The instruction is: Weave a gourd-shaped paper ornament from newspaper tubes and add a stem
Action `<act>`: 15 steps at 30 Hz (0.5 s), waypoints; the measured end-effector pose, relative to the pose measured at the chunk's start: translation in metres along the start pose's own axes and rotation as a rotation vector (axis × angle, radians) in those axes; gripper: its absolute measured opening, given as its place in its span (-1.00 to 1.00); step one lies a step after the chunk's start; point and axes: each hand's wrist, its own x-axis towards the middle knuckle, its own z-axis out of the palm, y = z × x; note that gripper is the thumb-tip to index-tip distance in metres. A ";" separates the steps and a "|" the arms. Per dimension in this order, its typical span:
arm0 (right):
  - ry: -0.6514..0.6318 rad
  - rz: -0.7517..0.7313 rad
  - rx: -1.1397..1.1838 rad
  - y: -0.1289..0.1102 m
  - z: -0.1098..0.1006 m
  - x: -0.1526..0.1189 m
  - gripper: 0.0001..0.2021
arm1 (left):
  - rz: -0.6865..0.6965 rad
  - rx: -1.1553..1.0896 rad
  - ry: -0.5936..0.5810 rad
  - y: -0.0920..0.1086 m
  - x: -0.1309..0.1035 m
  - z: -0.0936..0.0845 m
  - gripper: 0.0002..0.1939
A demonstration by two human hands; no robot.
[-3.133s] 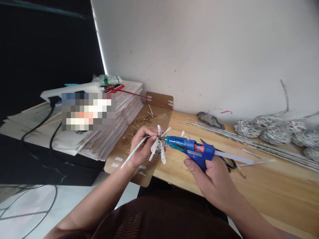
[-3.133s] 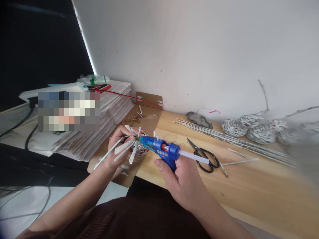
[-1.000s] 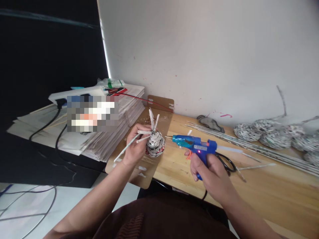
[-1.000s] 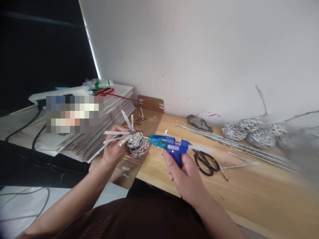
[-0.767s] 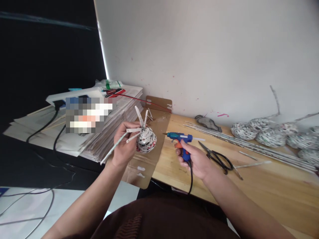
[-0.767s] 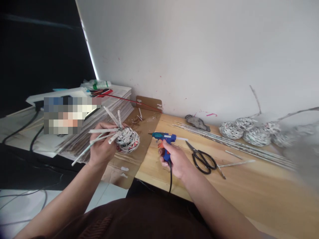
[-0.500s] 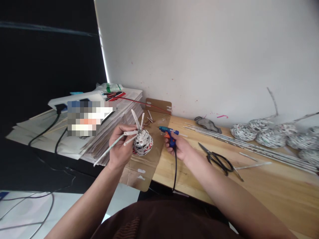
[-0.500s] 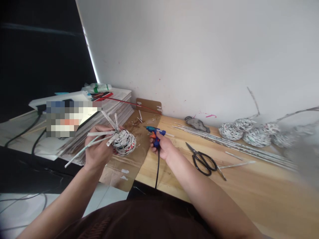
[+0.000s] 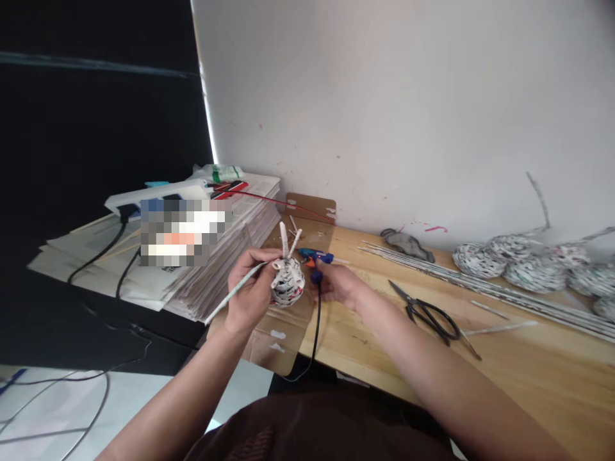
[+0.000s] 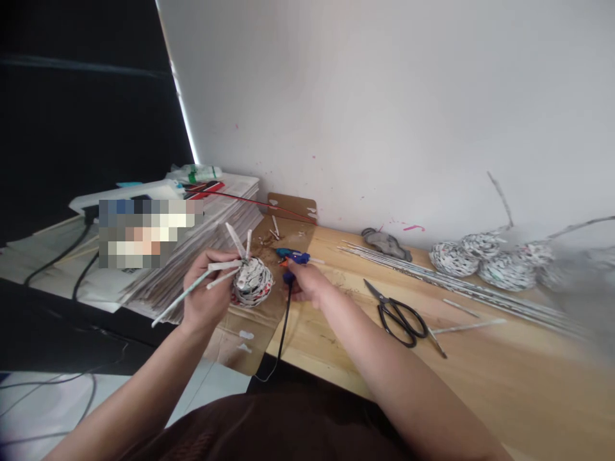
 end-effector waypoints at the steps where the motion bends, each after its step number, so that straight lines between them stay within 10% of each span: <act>1: 0.029 -0.063 -0.053 0.001 -0.005 -0.010 -0.85 | 0.007 0.012 -0.015 0.000 -0.001 0.004 -0.94; 7: 0.253 -0.881 -0.498 0.002 -0.022 -0.078 -0.62 | 0.018 -0.096 -0.122 0.009 -0.008 0.044 -0.95; 15: 0.388 -1.035 -0.294 0.008 -0.036 -0.100 -0.85 | -0.032 -0.287 -0.274 0.023 -0.023 0.096 -0.91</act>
